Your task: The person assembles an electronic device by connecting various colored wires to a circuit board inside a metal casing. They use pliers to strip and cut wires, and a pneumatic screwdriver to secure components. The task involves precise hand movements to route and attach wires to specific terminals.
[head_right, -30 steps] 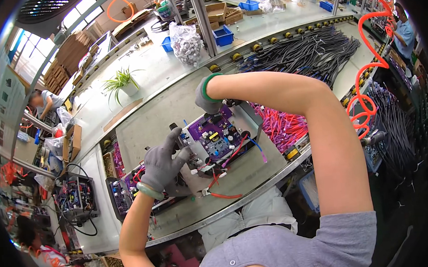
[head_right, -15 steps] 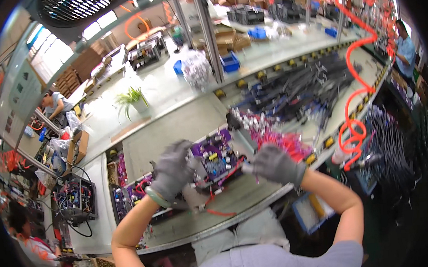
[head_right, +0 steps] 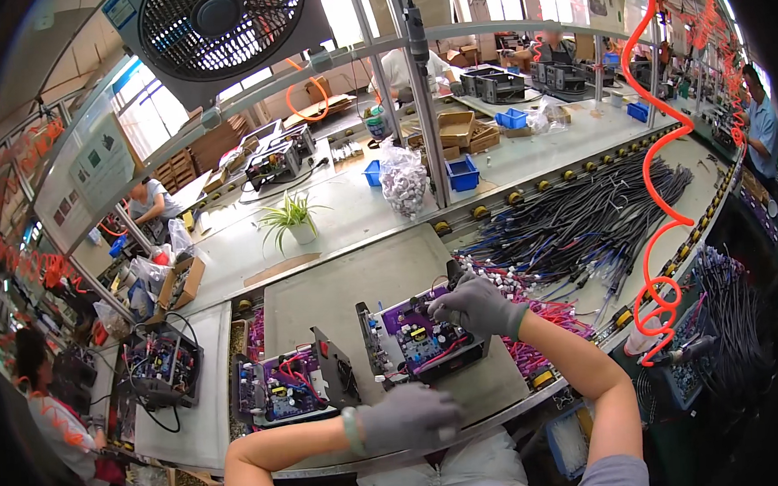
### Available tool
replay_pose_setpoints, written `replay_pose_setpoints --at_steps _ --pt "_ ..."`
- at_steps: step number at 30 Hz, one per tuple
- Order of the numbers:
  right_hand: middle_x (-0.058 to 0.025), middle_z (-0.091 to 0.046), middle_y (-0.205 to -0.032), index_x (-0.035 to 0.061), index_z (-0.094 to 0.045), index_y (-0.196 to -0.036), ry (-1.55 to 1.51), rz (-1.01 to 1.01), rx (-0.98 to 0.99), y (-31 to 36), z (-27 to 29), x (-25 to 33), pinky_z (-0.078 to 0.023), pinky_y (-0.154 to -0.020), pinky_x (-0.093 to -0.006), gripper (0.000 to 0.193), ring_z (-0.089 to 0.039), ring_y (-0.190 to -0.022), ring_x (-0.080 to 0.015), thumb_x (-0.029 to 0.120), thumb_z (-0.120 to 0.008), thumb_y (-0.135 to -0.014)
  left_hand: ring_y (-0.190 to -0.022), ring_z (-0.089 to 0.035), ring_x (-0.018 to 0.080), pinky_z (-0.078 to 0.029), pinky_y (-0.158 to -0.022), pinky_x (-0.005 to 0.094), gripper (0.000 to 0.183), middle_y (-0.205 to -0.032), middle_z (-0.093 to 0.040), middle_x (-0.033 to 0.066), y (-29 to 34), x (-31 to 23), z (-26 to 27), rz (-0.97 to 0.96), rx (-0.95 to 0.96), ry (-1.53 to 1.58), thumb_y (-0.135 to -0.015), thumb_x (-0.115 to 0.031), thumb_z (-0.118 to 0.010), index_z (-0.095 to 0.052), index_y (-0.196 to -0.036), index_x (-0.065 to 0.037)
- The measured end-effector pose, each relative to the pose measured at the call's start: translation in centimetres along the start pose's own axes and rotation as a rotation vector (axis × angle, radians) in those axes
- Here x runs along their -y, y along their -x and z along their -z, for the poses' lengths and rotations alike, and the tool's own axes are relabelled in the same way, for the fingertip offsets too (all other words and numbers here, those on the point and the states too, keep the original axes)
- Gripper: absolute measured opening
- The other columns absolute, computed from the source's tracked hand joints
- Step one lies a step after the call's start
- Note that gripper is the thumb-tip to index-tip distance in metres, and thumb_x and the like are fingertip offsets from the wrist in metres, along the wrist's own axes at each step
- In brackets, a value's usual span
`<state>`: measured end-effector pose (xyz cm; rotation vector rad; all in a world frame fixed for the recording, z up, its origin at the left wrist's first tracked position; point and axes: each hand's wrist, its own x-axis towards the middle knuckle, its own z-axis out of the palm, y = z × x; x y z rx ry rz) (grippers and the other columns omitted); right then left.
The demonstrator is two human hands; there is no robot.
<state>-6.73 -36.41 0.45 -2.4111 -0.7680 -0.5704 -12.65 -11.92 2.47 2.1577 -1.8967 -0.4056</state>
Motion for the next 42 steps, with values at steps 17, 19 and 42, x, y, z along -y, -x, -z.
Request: replay_pose_setpoints --at_steps 17,19,42 --pt "-0.0063 -0.068 -0.079 0.0148 -0.067 -0.085 0.067 -0.083 -0.057 1.4 -0.4 -0.7 -0.05 -0.085 -0.0396 0.014 -0.067 -0.084 -0.0289 0.025 -0.075 -0.079 -0.066 -0.065 0.0274 -0.048 -0.064 0.041 0.013 -0.075 -0.065 0.0073 -7.5 8.2 5.8 0.225 -0.384 -0.67 -0.086 -0.023 -0.063 -0.061 -0.089 -0.01" --pt "-0.0069 -0.069 -0.08 0.0144 -0.067 -0.084 0.084 -0.085 -0.074 1.3 -0.4 -0.3 -0.05 -0.086 -0.0405 0.014 -0.067 -0.085 -0.0288 0.026 -0.075 -0.079 -0.067 -0.066 0.0274 -0.048 -0.064 0.0414 0.012 -0.075 -0.065 0.0079 -7.1 8.9 5.5 0.286 -0.37 -0.638 -0.086 -0.022 -0.062 -0.062 -0.087 -0.01" --pt "-0.0059 -0.066 -0.07 0.0136 -0.067 -0.073 0.451 0.029 0.481 -3.0 -0.2 0.0 -0.047 -0.087 -0.0372 0.003 -0.066 -0.077 -0.0275 0.016 -0.065 -0.074 -0.128 -0.048 0.0388 -0.042 -0.106 0.0452 0.081 -0.144 -0.041 0.0209 0.2 9.5 5.0 0.765 -0.234 0.143 -0.067 -0.055 -0.077 -0.056 -0.133 -0.012"
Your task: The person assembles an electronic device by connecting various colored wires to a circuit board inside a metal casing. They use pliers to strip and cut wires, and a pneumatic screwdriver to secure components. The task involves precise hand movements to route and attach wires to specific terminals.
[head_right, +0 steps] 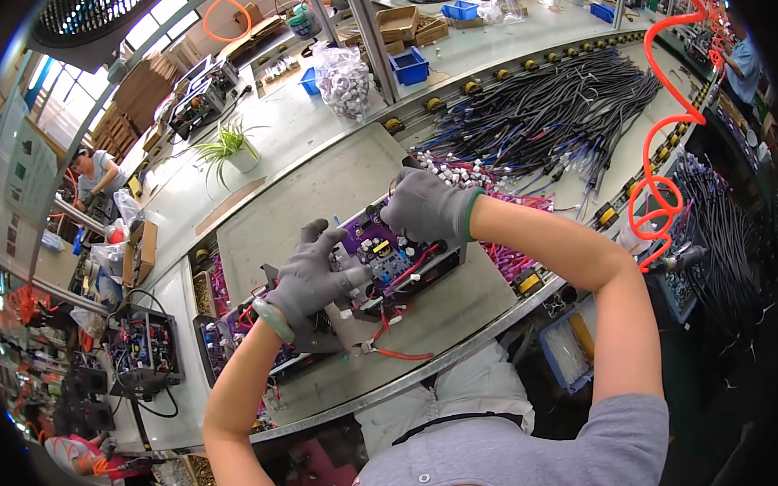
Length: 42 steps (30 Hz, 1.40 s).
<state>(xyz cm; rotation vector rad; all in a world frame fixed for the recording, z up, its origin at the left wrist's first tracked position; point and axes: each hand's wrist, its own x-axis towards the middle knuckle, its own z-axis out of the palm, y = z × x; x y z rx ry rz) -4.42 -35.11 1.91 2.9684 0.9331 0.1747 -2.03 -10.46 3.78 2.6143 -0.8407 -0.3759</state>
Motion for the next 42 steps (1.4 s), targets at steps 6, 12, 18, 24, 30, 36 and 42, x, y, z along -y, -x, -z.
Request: replay_pose_setpoints --at_steps 6,12,18,24,30,36,42 --pt "-0.0081 -0.065 -0.068 0.0128 -0.066 -0.072 -0.124 -0.009 -0.139 1.3 -0.4 -0.9 -0.049 -0.084 -0.04 0.006 -0.066 -0.079 -0.0318 0.018 -0.07 -0.071 -0.131 -0.045 0.0423 -0.042 -0.108 0.0453 0.083 -0.146 -0.037 0.0228 -0.2 -0.3 0.9 0.003 0.078 -0.106 -0.062 -0.053 -0.079 -0.056 -0.132 -0.014" --pt "-0.0058 -0.058 -0.059 0.0121 -0.061 -0.07 -0.148 0.025 -0.182 1.6 0.1 -0.7 -0.047 -0.087 -0.0406 0.009 -0.063 -0.066 -0.0284 0.015 -0.07 -0.069 -0.133 -0.042 0.041 -0.04 -0.109 0.0455 0.08 -0.144 -0.039 0.0223 -0.4 -0.1 0.6 0.022 0.069 -0.108 -0.063 -0.051 -0.079 -0.058 -0.131 -0.014" --pt "-0.0057 -0.057 -0.06 0.0127 -0.058 -0.069 -0.143 0.136 -0.144 1.1 -0.1 -0.7 -0.047 -0.087 -0.0401 0.009 -0.063 -0.065 -0.0266 0.012 -0.067 -0.069 -0.13 -0.044 0.0427 -0.041 -0.107 0.0479 0.076 -0.141 -0.041 0.0244 -0.3 0.2 0.0 -0.022 0.025 -0.104 -0.065 -0.049 -0.078 -0.059 -0.128 -0.013" --pt "-0.0061 -0.061 -0.064 0.0117 -0.061 -0.07 -0.12 0.278 -0.069 0.5 -0.9 -1.0 -0.049 -0.08 -0.0409 0.005 -0.064 -0.067 -0.0289 0.012 -0.065 -0.068 -0.125 -0.049 0.0426 -0.043 -0.105 0.0475 0.071 -0.137 -0.043 0.0264 -0.1 0.1 -0.6 -0.039 -0.004 -0.119 -0.066 -0.048 -0.077 -0.061 -0.125 -0.012" --pt "-0.0104 -0.065 -0.07 0.0123 -0.066 -0.076 -0.015 0.237 0.153 -0.7 -0.2 -1.5 -0.05 -0.074 -0.0426 0.009 -0.066 -0.072 -0.0335 0.015 -0.066 -0.068 -0.123 -0.051 0.0413 -0.044 -0.104 0.044 0.073 -0.139 -0.043 0.0235 -0.6 0.5 -0.6 -0.089 -0.012 -0.132 -0.069 -0.053 -0.073 -0.06 -0.127 -0.011" --pt "-0.0077 -0.065 -0.071 0.0145 -0.064 -0.075 -0.03 0.115 -0.085 -0.4 -0.3 0.3 -0.049 -0.074 -0.0421 0.002 -0.065 -0.077 -0.0285 0.016 -0.066 -0.075 -0.129 -0.047 0.0435 -0.043 -0.106 0.0448 0.087 -0.15 -0.032 0.0261 0.4 1.7 -0.4 -0.033 -0.055 -0.059 -0.073 -0.057 -0.073 -0.046 -0.141 -0.01" --pt "-0.0019 -0.062 -0.084 0.0184 -0.064 -0.089 -0.019 0.196 -0.434 3.8 2.1 3.4 -0.045 -0.086 -0.0409 0.009 -0.062 -0.085 -0.0228 0.021 -0.062 -0.08 -0.119 -0.058 0.0425 -0.045 -0.102 0.0455 0.088 -0.129 -0.055 0.0314 3.9 2.2 0.9 0.11 -0.11 -0.071 -0.085 -0.066 -0.057 -0.041 -0.141 -0.001"
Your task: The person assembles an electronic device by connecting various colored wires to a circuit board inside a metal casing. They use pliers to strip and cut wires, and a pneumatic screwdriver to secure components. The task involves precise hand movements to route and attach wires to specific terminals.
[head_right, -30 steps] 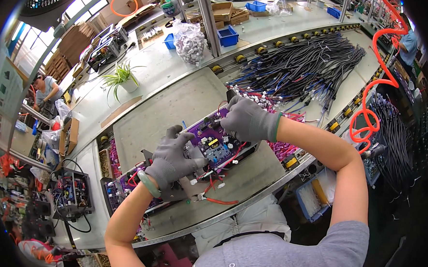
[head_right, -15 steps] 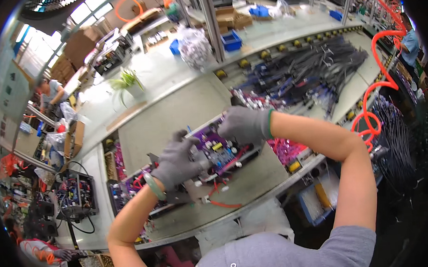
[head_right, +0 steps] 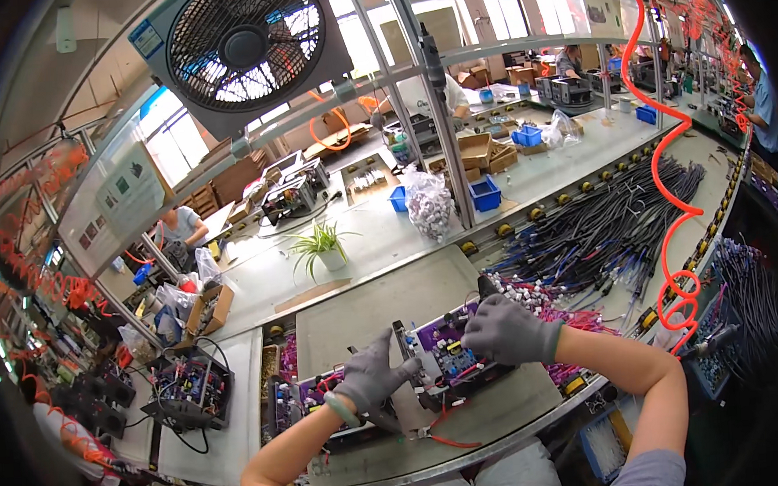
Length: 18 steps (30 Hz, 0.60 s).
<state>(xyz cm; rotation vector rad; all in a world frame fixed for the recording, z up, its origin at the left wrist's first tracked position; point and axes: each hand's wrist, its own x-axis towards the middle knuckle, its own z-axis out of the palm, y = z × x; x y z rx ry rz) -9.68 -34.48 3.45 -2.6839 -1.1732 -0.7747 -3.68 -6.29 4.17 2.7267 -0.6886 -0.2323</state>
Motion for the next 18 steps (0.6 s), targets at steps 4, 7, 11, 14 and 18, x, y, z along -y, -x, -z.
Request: replay_pose_setpoints --at_steps 4,7,11,14,18 --pt "-0.0048 -0.058 -0.106 0.0155 -0.061 -0.095 0.206 0.039 0.132 3.3 -2.1 2.5 -0.044 -0.09 -0.0422 0.017 -0.059 -0.096 -0.0228 0.022 -0.062 -0.079 -0.106 -0.064 0.0409 -0.046 -0.095 0.0458 0.071 -0.103 -0.068 0.0258 -3.0 -1.5 -0.8 0.028 0.264 0.04 -0.094 -0.063 -0.041 -0.061 -0.115 0.001" --pt "-0.0052 -0.056 -0.108 0.014 -0.059 -0.097 0.236 0.036 0.029 4.1 -3.8 3.2 -0.044 -0.089 -0.0428 0.018 -0.058 -0.096 -0.0231 0.021 -0.061 -0.08 -0.105 -0.065 0.0403 -0.047 -0.094 0.0456 0.067 -0.105 -0.068 0.0246 -3.9 0.5 -1.1 -0.003 0.24 0.073 -0.094 -0.06 -0.042 -0.063 -0.112 0.001" --pt "-0.0015 -0.059 -0.106 0.0187 -0.064 -0.09 0.194 0.028 -0.004 4.1 -3.6 3.4 -0.044 -0.089 -0.0407 0.009 -0.059 -0.092 -0.0196 0.021 -0.062 -0.082 -0.102 -0.065 0.0401 -0.047 -0.093 0.0449 0.059 -0.101 -0.069 0.0224 -4.2 1.1 -0.4 -0.015 0.194 0.211 -0.094 -0.055 -0.046 -0.065 -0.111 -0.002" --pt "0.0057 -0.063 -0.096 0.0217 -0.067 -0.083 0.167 0.114 0.091 3.2 -0.8 2.6 -0.041 -0.097 -0.0389 0.003 -0.061 -0.089 -0.0137 0.02 -0.065 -0.081 -0.098 -0.066 0.0403 -0.048 -0.091 0.0452 0.055 -0.097 -0.07 0.0217 -4.1 1.6 -0.8 -0.03 0.151 0.128 -0.095 -0.051 -0.046 -0.066 -0.111 -0.002" --pt "0.0053 -0.067 -0.086 0.0194 -0.068 -0.079 0.065 -0.237 -0.084 3.8 1.4 -0.3 -0.036 -0.103 -0.0371 0.003 -0.064 -0.087 -0.0147 0.02 -0.071 -0.078 -0.089 -0.068 0.034 -0.048 -0.084 0.0454 0.049 -0.092 -0.07 0.0199 -3.4 -1.8 0.5 0.011 -0.001 -0.185 -0.092 -0.044 -0.054 -0.061 -0.116 -0.002"
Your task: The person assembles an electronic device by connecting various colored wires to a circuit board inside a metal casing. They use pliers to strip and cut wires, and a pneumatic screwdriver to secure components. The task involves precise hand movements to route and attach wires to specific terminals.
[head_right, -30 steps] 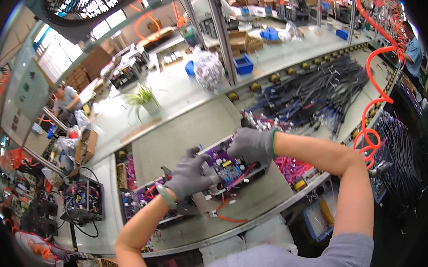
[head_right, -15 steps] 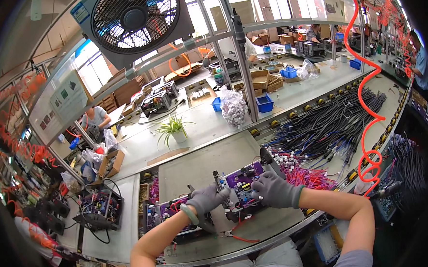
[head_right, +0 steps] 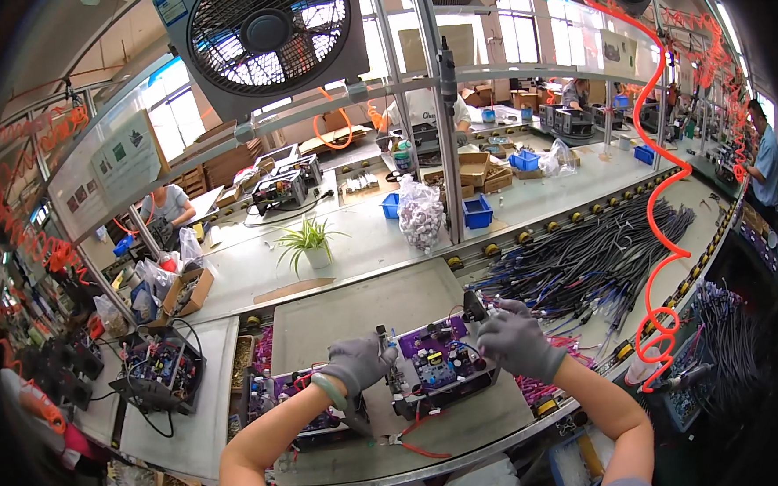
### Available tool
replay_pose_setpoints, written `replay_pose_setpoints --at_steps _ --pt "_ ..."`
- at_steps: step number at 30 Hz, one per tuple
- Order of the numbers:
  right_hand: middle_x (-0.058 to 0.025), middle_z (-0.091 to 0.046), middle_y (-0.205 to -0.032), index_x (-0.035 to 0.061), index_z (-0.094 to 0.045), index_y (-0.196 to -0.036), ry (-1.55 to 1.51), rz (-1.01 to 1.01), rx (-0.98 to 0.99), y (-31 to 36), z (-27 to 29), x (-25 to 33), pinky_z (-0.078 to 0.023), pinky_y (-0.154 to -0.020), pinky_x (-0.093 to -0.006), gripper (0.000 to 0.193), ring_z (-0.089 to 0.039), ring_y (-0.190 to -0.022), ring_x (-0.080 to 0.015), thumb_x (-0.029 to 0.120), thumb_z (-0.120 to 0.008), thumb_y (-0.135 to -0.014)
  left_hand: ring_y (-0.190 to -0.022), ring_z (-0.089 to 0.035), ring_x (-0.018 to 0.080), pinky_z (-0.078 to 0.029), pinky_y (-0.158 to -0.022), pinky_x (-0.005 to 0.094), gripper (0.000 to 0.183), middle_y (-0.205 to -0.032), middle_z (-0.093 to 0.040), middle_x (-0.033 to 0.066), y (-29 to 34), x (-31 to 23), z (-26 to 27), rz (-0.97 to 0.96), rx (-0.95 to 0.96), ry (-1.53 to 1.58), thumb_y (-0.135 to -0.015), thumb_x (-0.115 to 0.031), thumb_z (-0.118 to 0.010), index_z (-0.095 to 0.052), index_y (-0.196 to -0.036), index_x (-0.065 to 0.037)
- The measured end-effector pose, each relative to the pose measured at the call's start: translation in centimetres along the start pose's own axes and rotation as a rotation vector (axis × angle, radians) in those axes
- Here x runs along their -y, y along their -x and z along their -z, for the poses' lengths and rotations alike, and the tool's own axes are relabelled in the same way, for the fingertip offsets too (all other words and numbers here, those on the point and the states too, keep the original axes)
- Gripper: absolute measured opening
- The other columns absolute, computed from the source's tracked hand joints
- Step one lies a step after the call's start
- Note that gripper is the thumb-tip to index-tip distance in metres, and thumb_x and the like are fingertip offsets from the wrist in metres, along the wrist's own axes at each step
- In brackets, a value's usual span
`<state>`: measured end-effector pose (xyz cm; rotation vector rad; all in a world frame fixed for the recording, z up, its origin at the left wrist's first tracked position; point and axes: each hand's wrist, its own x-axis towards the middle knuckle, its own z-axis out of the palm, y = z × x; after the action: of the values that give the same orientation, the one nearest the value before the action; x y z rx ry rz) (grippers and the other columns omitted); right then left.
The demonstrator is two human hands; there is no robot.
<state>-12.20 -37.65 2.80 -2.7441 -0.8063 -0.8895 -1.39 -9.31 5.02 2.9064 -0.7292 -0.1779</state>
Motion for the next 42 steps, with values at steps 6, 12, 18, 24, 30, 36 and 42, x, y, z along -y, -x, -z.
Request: replay_pose_setpoints --at_steps 6,12,18,24,30,36,42 --pt "-0.0043 -0.069 -0.09 0.0131 -0.07 -0.085 -0.182 -0.164 -0.024 -2.8 -3.5 -1.4 -0.044 -0.092 -0.0406 0.012 -0.066 -0.085 -0.0257 0.024 -0.07 -0.081 -0.089 -0.067 0.0309 -0.05 -0.079 0.0447 0.045 -0.104 -0.067 0.0163 -2.4 -5.8 0.9 -0.382 -0.393 0.0 -0.085 -0.04 -0.063 -0.062 -0.118 -0.01" --pt "-0.0112 -0.065 -0.071 0.0127 -0.066 -0.079 -0.24 -0.186 -0.038 -2.3 -4.9 -1.4 -0.046 -0.086 -0.043 0.019 -0.065 -0.074 -0.0321 0.031 -0.068 -0.084 -0.07 -0.067 0.0362 -0.052 -0.061 0.0471 0.017 -0.075 -0.067 0.0159 -3.8 -7.9 -1.9 -0.554 -0.359 0.083 -0.089 -0.024 -0.057 -0.063 -0.086 -0.009" --pt "-0.0093 -0.067 -0.072 0.0118 -0.069 -0.079 -0.248 -0.189 -0.046 -1.8 -4.6 -1.4 -0.047 -0.084 -0.0417 0.014 -0.066 -0.073 -0.0294 0.025 -0.071 -0.082 -0.06 -0.065 0.0279 -0.05 -0.054 0.0414 0.018 -0.073 -0.067 0.0123 -4.0 -7.2 -1.3 -0.514 -0.199 0.263 -0.091 -0.022 -0.054 -0.065 -0.093 -0.008" --pt "-0.0096 -0.065 -0.07 0.0062 -0.069 -0.083 -0.583 -0.359 -0.227 -0.7 -5.2 -1.0 -0.046 -0.091 -0.0423 0.008 -0.063 -0.07 -0.0282 0.014 -0.071 -0.082 -0.046 -0.044 0.0058 -0.035 -0.039 0.0229 0.027 -0.071 -0.058 -0.0019 -6.5 -6.5 -3.7 -0.015 0.734 1.297 -0.101 -0.034 -0.051 -0.063 -0.094 -0.01" --pt "-0.0087 -0.066 -0.072 0.0043 -0.069 -0.085 -0.658 -0.353 -0.289 -0.4 -5.5 -1.1 -0.048 -0.088 -0.0417 0.006 -0.063 -0.07 -0.0236 0.01 -0.069 -0.084 -0.046 -0.048 0.0056 -0.037 -0.038 0.0225 0.031 -0.068 -0.056 -0.0018 -5.8 -6.9 -3.2 -0.033 0.806 1.27 -0.102 -0.04 -0.05 -0.06 -0.098 -0.011" --pt "-0.0082 -0.065 -0.069 0.0123 -0.067 -0.074 -0.268 -0.197 -0.095 -2.3 -3.9 -2.0 -0.044 -0.093 -0.0409 0.007 -0.064 -0.069 -0.0278 0.017 -0.07 -0.079 -0.085 -0.066 0.0353 -0.053 -0.079 0.043 0.038 -0.093 -0.069 0.0159 -5.0 -3.6 -1.9 -0.295 -0.278 0.28 -0.088 -0.036 -0.063 -0.065 -0.114 -0.01" --pt "-0.0045 -0.063 -0.065 0.0172 -0.066 -0.069 0.082 0.021 0.405 -4.8 -4.6 -3.7 -0.039 -0.102 -0.0405 0.002 -0.066 -0.07 -0.0237 0.015 -0.066 -0.07 -0.106 -0.062 0.039 -0.045 -0.096 0.0463 0.055 -0.112 -0.067 0.0204 -2.2 1.7 -2.8 -0.002 -0.118 0.041 -0.095 -0.047 -0.044 -0.049 -0.135 -0.009"
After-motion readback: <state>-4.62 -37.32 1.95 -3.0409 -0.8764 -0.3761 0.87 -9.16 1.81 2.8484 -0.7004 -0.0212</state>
